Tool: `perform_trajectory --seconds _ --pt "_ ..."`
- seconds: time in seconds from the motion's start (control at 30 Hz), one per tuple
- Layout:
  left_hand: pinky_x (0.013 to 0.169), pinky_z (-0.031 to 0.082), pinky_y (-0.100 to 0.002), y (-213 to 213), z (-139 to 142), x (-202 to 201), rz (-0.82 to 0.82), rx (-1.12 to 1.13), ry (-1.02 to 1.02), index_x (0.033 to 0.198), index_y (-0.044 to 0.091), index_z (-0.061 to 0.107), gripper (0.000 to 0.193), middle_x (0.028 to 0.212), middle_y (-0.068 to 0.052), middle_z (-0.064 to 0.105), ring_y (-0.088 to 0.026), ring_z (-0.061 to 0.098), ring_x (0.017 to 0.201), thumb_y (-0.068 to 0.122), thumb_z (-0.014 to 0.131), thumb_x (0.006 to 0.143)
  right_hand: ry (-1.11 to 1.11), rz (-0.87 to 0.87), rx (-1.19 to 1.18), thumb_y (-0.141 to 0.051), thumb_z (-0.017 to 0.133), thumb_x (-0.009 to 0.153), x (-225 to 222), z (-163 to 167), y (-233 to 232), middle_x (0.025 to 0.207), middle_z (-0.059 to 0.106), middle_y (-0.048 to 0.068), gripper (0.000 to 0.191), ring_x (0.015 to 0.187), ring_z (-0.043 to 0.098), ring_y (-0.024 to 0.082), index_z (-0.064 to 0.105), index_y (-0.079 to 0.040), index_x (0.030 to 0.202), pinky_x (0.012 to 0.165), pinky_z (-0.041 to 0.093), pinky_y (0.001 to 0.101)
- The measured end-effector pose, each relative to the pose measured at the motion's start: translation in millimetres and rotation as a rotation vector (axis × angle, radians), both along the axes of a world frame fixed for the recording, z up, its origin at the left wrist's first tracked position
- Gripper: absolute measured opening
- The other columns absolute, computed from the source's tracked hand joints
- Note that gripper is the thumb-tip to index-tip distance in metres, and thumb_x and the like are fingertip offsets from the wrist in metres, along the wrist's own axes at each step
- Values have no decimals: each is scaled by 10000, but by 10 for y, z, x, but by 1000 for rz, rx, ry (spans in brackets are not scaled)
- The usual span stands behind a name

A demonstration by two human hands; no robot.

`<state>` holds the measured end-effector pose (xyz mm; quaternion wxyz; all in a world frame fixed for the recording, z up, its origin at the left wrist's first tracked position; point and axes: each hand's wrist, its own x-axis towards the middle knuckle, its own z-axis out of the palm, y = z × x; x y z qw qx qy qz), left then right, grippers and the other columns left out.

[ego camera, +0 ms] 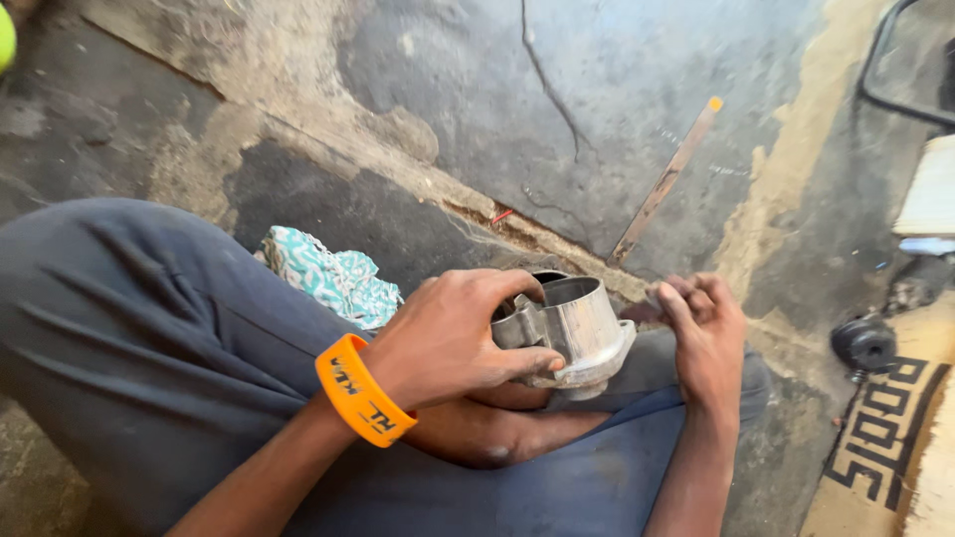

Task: The person sits on the floor and uses a metal file to smooth the edges of a cylindrical metal part. They hold the part with one hand and file with the other, periodically rotating the part to access different edges.

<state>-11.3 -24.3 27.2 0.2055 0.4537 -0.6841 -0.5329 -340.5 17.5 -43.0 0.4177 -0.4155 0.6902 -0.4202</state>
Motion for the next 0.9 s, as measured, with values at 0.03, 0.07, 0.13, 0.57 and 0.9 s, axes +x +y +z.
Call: perform_trajectory --seconds 0.03,0.07,0.13,0.57,0.9 --pt "802 567 -435 13 10 1 8 -48 15 1103 60 724 582 991 -166 751 -343 729 920 484 794 710 20 -75 -10 -93 658 1006 80 117 79 1012 725 112 144 857 706 128 560 -40 1096 705 549 252" --pt "806 561 -445 30 16 2 13 -92 26 1108 54 720 571 999 -169 745 -354 720 928 479 790 733 36 -153 -17 -92 637 1009 171 221 150 1025 740 133 153 822 710 135 570 -46 1138 658 534 248" --pt "810 552 -460 51 14 12 11 -160 34 1112 47 713 554 1011 -172 735 -373 704 942 473 784 764 -89 -175 -103 -73 647 1032 355 383 265 990 730 186 186 677 630 156 555 -21 1186 541 467 254" --pt "832 537 -485 112 68 94 14 -212 14 1247 56 611 586 1105 -170 679 -394 666 1009 475 729 855 -185 -223 -182 118 656 922 608 404 716 1086 717 161 482 829 718 222 539 83 1388 648 575 306" --pt "817 529 -498 59 158 135 8 -188 -58 1314 92 551 630 1087 -176 652 -422 650 986 484 725 852 -256 -189 -159 77 635 928 345 61 666 1092 692 220 595 744 716 270 497 -87 1483 546 580 376"
